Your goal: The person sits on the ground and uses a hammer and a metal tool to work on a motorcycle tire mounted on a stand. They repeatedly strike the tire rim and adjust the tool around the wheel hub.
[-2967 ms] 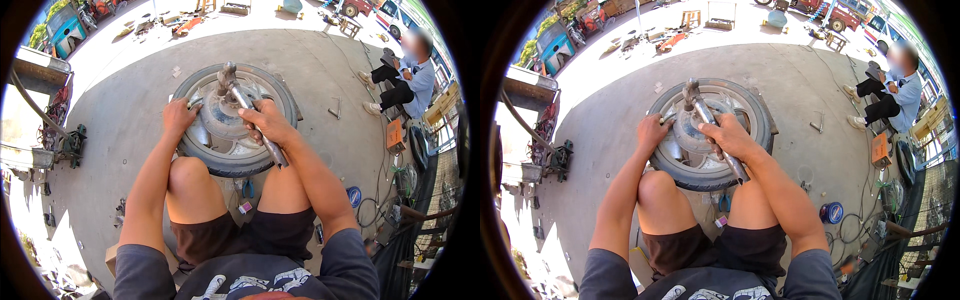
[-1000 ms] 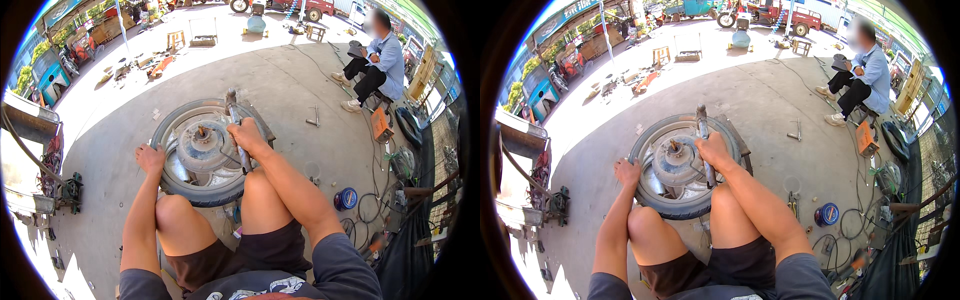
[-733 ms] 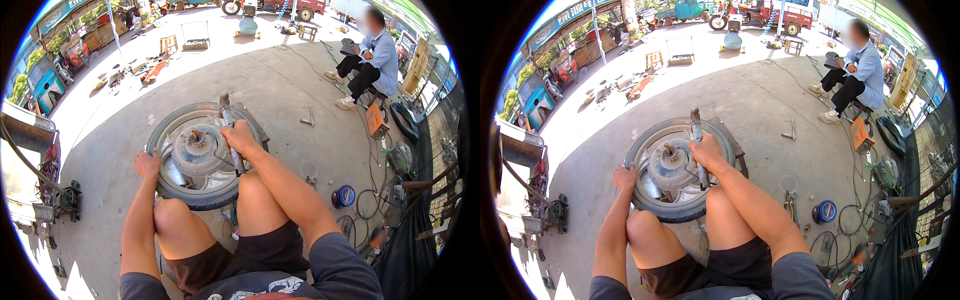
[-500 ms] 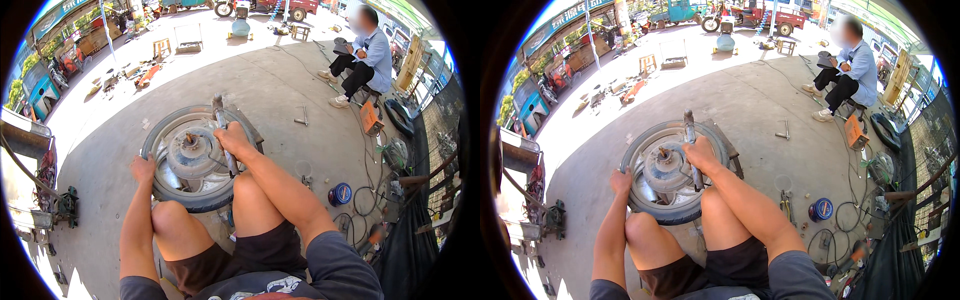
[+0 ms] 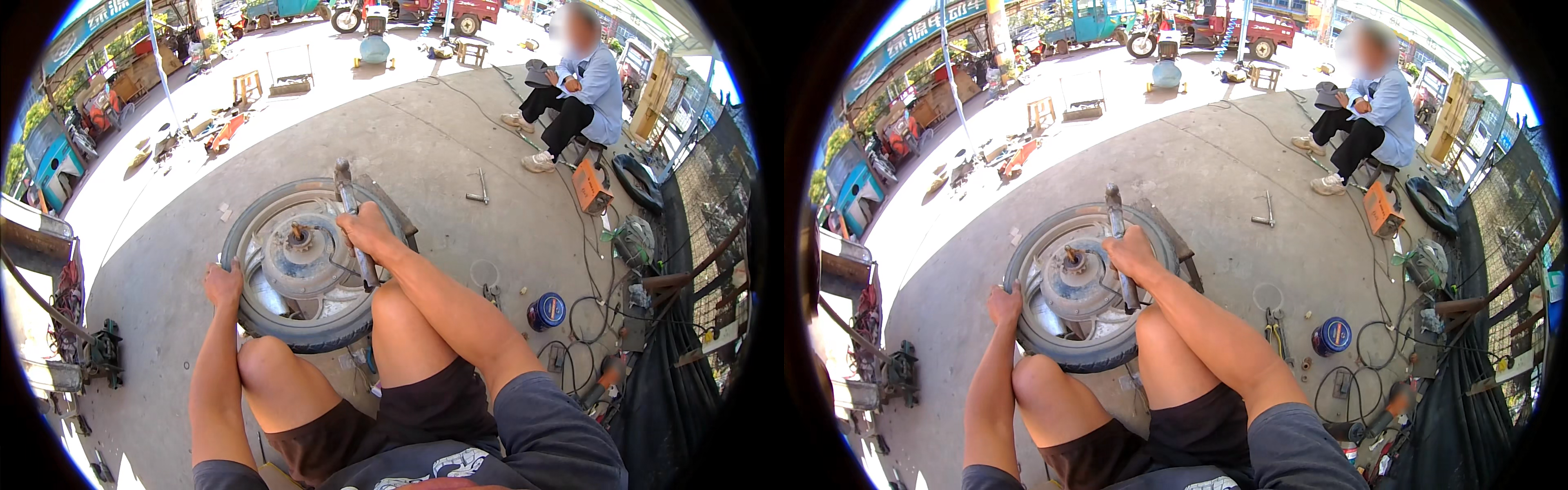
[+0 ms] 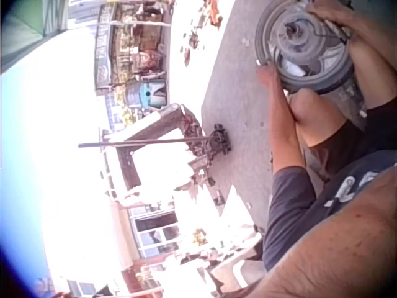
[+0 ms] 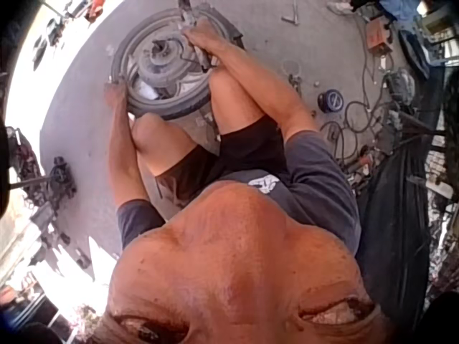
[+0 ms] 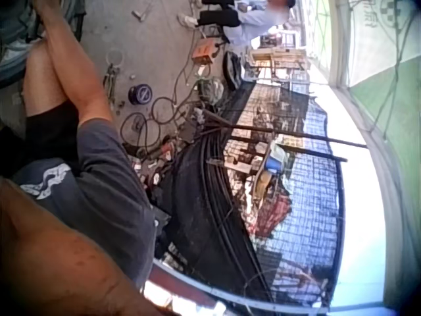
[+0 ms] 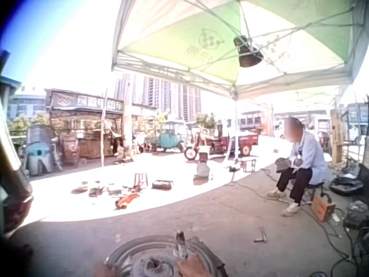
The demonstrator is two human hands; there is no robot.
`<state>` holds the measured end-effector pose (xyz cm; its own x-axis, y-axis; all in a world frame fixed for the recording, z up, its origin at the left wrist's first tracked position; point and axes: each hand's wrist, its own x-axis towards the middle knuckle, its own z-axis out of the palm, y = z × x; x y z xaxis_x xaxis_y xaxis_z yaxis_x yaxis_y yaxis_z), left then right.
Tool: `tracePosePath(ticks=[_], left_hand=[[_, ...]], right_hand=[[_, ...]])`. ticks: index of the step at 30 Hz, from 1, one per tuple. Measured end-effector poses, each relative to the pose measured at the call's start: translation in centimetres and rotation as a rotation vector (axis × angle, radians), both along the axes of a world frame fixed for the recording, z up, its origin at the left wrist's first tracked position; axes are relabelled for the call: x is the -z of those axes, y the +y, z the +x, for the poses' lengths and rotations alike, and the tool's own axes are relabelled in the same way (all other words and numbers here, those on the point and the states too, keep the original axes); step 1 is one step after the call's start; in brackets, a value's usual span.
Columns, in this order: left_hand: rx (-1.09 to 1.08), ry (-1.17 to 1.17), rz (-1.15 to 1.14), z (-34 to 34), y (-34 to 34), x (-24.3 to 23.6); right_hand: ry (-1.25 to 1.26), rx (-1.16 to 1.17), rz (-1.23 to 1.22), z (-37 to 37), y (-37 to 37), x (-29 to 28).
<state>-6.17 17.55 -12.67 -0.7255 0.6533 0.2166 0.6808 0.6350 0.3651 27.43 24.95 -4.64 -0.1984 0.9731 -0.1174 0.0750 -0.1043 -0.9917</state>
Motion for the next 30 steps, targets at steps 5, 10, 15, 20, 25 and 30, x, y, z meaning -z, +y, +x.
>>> tracePosePath(ticks=[5, 10, 15, 20, 25, 30], left_hand=[[0.024, -0.056, -0.036, 0.5, -0.4, -0.7], [0.044, -0.045, -0.021, 0.4, -0.5, -0.7], [0.061, -0.039, -0.041, 0.4, -1.0, -1.0], [0.068, -0.032, -0.051, 0.3, -1.3, -1.2], [0.085, -0.045, -0.076, 0.9, -1.2, -1.9], [0.082, -0.042, -0.087, 0.9, -1.3, -2.0]], right_hand=[[-0.009, 0.012, 0.007, 0.0, -0.8, -0.8], [-0.021, 0.012, 0.009, 0.1, -0.7, -0.5], [-0.02, 0.017, -0.007, 0.1, -0.9, -0.8], [-0.013, 0.024, -0.011, 0.1, -1.1, -1.2], [-0.01, 0.026, -0.011, 0.3, -1.0, -1.2], [0.001, 0.006, -0.015, 0.5, -1.2, -1.5]])
